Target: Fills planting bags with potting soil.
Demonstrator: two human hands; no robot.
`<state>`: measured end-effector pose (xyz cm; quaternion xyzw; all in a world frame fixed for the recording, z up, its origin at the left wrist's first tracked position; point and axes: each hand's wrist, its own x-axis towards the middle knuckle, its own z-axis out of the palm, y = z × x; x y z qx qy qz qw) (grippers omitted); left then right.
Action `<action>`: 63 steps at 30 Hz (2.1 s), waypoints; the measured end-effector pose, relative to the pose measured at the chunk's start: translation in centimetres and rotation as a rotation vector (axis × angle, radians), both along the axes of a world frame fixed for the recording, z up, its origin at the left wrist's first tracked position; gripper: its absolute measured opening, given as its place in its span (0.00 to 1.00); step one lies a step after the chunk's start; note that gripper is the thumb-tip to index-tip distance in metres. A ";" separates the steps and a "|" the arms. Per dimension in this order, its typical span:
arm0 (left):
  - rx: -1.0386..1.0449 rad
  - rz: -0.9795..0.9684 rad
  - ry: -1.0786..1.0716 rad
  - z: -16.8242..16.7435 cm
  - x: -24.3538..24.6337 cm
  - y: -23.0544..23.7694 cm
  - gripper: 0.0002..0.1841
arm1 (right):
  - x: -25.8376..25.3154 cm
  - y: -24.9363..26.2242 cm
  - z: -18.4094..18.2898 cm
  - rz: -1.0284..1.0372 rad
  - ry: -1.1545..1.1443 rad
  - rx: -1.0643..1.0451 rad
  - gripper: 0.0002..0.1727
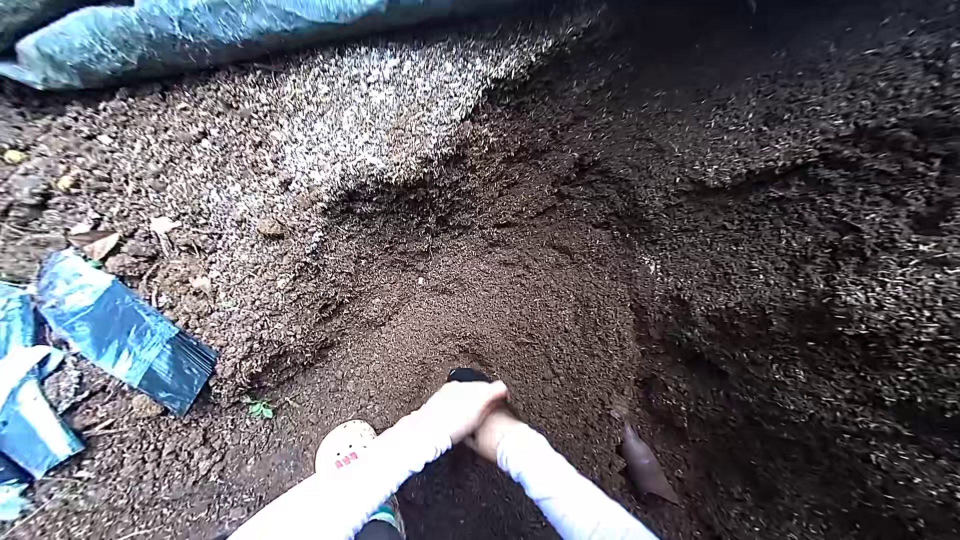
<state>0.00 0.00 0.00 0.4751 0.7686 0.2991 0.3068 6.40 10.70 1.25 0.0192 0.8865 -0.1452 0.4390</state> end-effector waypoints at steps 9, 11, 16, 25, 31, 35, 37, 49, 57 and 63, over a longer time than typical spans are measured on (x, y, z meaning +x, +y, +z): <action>-0.181 0.451 -0.050 2.0 -6.9 -1.5 0.19 | 2.2 7.8 -0.9 -0.598 0.783 -0.403 0.19; -0.102 0.449 0.020 1.2 -6.3 -2.1 0.14 | 4.0 8.1 -5.4 -1.283 0.499 -0.603 0.25; -0.321 0.475 -0.236 4.8 -5.7 -1.3 0.20 | 2.5 6.9 -13.4 -2.193 0.186 -1.090 0.40; -0.241 0.144 -0.146 1.4 -4.0 -3.0 0.39 | -10.4 6.8 -15.0 -2.219 0.367 -1.495 0.48; -0.125 0.088 -0.324 1.4 -5.2 -2.1 0.42 | -8.3 7.9 -11.0 -2.118 0.349 -1.408 0.40; -0.186 0.318 -0.586 2.6 -6.9 -1.6 0.44 | -6.5 9.3 -4.5 -1.807 0.447 -1.638 0.35; -0.178 0.384 -0.647 2.9 -6.9 -1.2 0.38 | -5.0 9.0 -0.6 -1.794 0.416 -1.599 0.33; -0.236 0.347 -0.346 4.4 -3.3 -1.7 0.40 | -0.7 4.0 6.9 -1.414 0.492 -1.060 0.24; -0.107 0.373 -0.349 2.4 -2.8 -3.8 0.47 | -1.8 4.1 4.1 -0.489 0.156 0.074 0.31; 0.018 0.456 -0.455 4.0 -2.4 -3.8 0.46 | -1.8 3.8 9.2 -0.518 0.310 0.130 0.21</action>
